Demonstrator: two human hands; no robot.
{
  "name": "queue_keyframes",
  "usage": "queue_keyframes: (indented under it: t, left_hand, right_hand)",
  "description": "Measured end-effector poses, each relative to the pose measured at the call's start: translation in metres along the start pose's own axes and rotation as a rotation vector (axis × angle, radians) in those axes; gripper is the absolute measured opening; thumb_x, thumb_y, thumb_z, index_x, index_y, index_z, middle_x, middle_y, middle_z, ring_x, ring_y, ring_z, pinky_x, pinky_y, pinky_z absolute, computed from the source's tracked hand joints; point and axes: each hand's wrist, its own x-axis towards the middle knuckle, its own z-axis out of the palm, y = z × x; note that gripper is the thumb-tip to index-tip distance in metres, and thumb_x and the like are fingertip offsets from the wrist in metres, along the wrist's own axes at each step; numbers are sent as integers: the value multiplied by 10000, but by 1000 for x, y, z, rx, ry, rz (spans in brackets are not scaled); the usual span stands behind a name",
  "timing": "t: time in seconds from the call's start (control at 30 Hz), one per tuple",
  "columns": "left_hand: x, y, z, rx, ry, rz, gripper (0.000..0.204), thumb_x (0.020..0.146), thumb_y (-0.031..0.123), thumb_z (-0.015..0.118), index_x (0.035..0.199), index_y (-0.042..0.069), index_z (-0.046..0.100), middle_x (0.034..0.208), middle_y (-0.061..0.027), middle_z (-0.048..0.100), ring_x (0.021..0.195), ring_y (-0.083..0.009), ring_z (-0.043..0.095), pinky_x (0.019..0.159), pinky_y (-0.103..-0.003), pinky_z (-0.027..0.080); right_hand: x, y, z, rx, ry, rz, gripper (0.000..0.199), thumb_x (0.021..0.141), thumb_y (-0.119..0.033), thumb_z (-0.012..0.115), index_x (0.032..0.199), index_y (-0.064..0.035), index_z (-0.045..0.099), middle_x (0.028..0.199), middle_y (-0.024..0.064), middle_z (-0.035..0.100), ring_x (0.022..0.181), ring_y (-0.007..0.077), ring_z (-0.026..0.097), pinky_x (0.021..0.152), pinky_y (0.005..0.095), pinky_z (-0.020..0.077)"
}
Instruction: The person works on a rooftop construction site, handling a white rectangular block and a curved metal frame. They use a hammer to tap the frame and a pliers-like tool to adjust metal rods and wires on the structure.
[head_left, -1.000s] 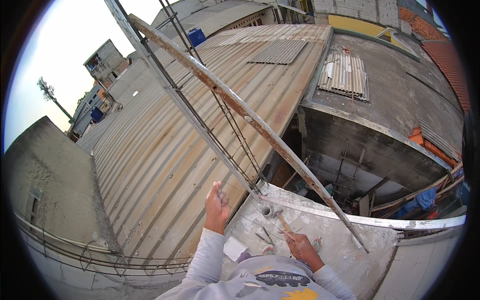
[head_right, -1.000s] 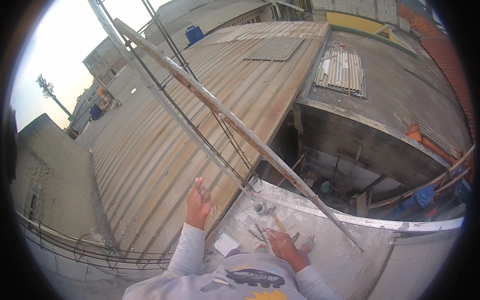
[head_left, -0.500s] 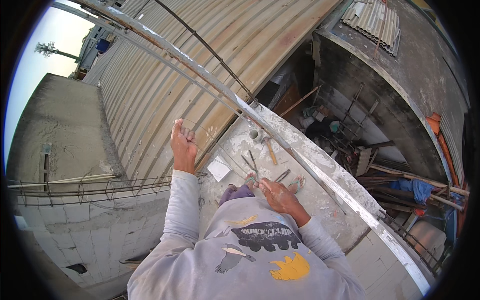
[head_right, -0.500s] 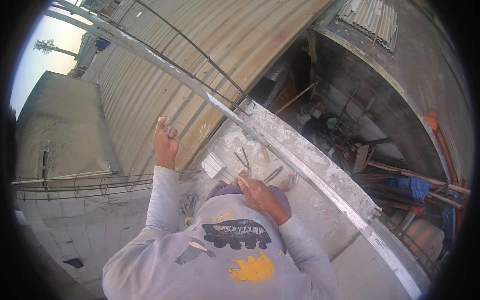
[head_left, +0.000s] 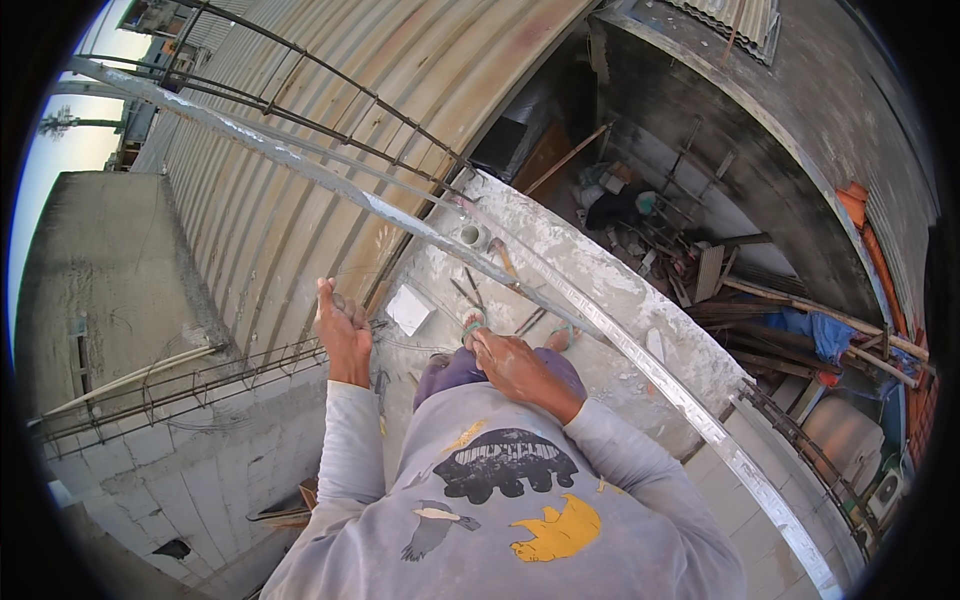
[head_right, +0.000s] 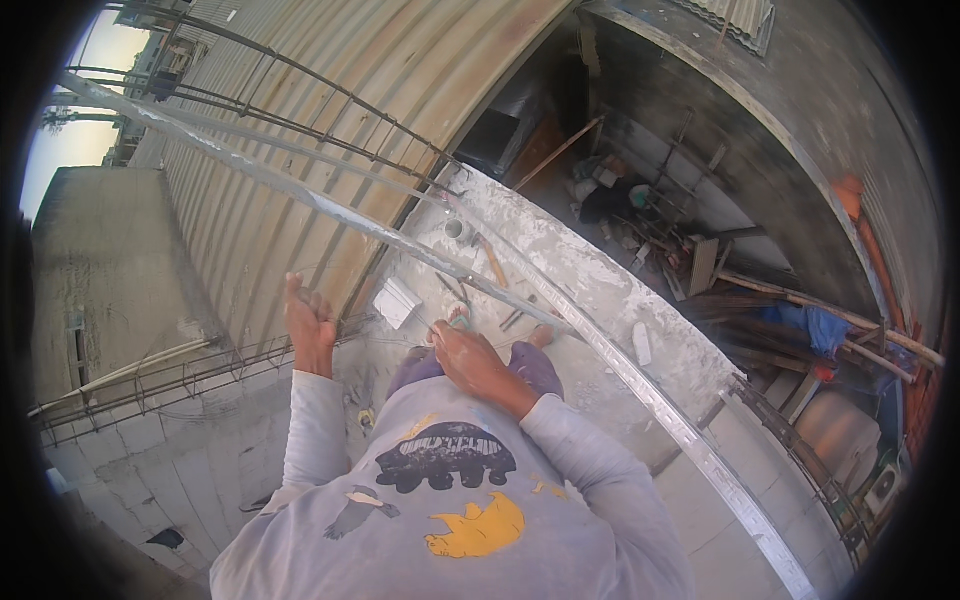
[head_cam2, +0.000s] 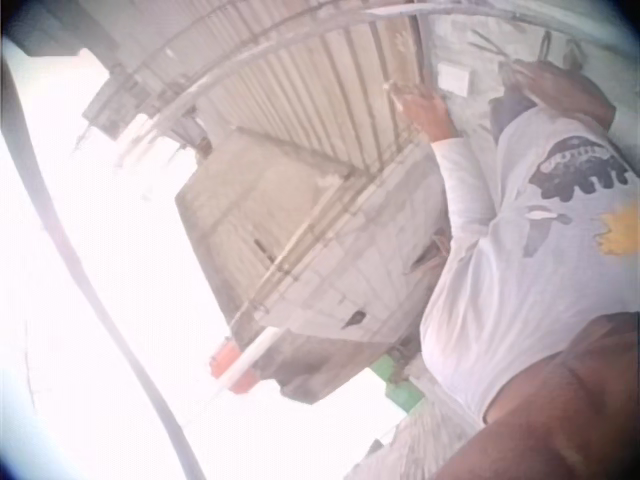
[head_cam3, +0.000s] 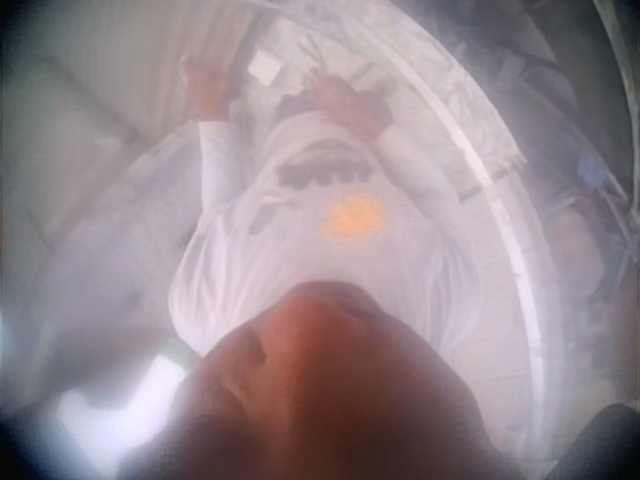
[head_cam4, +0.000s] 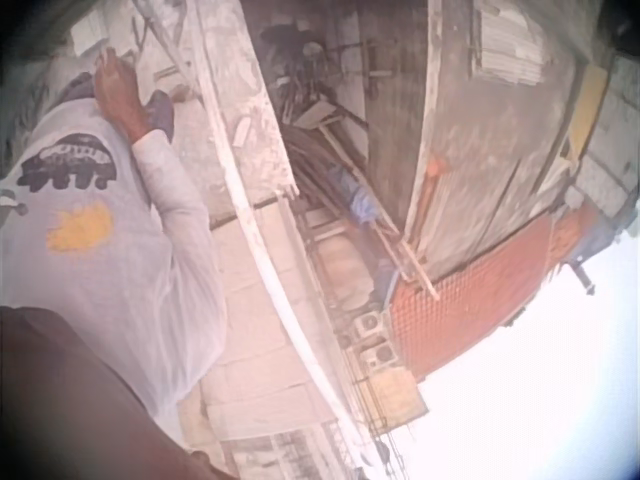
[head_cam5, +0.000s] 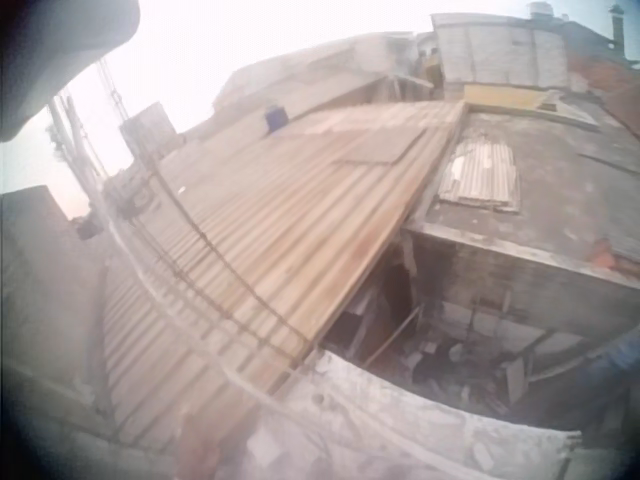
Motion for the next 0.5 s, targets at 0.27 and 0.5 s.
queue_keyframes:
  t: [0.27,0.5]
  left_hand:
    - [11,-2,-32,-42,-109,-80,187,1086,251,558,1058,70,593,686,72,363,559,-50,336,503,-248,330]
    - [-5,12,-41,247,-147,-194,179,1087,244,550,984,97,555,723,71,361,598,-70,362,570,-272,387]
  right_hand:
    - [15,-2,7,-185,154,34,249,1052,-187,492,1160,-3,620,985,254,708,959,462,676,819,527,525]
    - [15,19,-8,-205,116,-8,326,1080,-233,485,1282,-26,635,1081,251,715,983,431,689,846,476,525]
